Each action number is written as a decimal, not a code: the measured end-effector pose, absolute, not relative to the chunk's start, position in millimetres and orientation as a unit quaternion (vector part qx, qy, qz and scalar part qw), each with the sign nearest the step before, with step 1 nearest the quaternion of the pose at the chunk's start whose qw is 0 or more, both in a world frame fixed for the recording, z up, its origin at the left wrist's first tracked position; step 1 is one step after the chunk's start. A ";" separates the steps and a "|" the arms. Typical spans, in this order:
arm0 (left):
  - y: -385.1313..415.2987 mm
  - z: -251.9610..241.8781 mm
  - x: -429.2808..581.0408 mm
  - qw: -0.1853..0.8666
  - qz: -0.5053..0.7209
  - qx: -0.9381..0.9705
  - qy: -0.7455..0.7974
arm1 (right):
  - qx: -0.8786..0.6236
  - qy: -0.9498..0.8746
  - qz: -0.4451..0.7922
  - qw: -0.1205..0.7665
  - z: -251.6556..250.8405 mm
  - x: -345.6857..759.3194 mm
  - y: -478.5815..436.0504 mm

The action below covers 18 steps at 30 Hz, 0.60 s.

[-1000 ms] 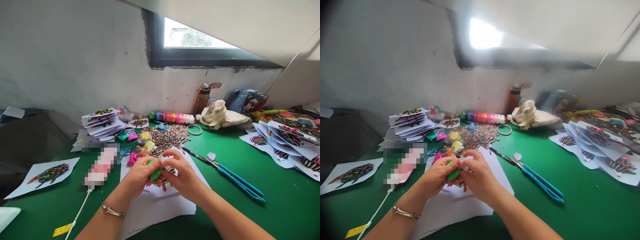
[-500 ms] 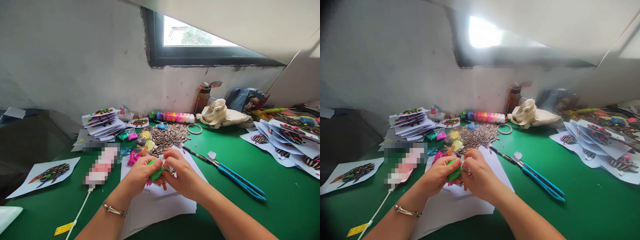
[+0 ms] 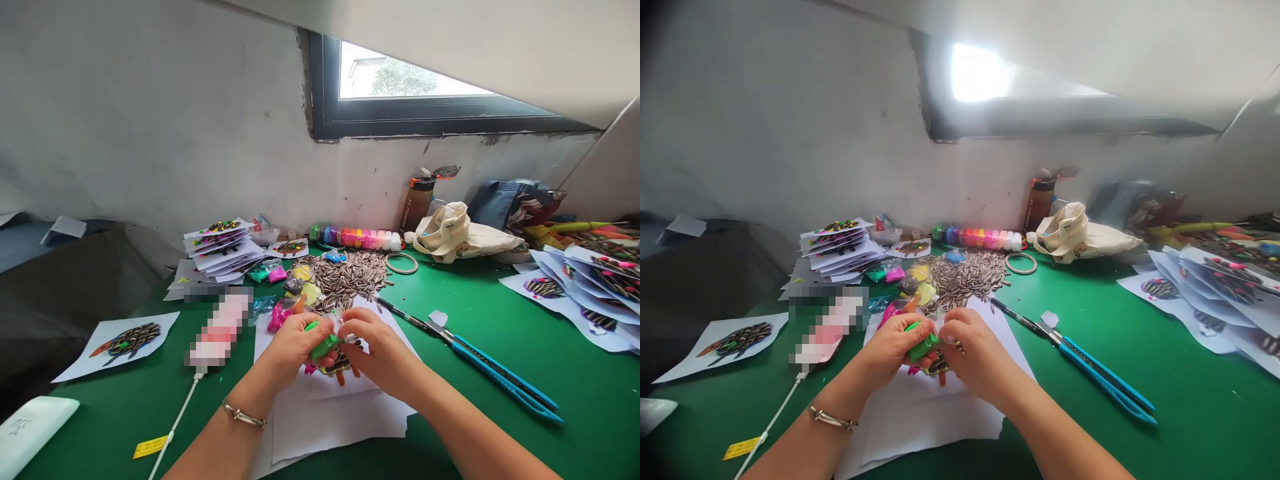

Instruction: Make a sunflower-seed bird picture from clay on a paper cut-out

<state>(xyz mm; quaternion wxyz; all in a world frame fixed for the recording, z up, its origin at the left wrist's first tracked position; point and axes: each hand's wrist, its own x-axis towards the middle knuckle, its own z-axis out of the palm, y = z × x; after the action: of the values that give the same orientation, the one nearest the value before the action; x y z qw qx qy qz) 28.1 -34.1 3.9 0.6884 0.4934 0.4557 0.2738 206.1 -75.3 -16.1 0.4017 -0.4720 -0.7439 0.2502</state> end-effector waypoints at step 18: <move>-40.2 6.8 32.3 0.672 0.261 0.534 0.442 | -0.513 -0.678 0.380 0.364 -8.4 201.2 -81.9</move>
<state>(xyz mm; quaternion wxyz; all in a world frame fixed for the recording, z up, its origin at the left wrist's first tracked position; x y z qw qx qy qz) 32.3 -40.2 6.8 0.6720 0.5337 0.4423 0.2607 201.2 -81.9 -8.4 0.3641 -0.5126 -0.6785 0.3798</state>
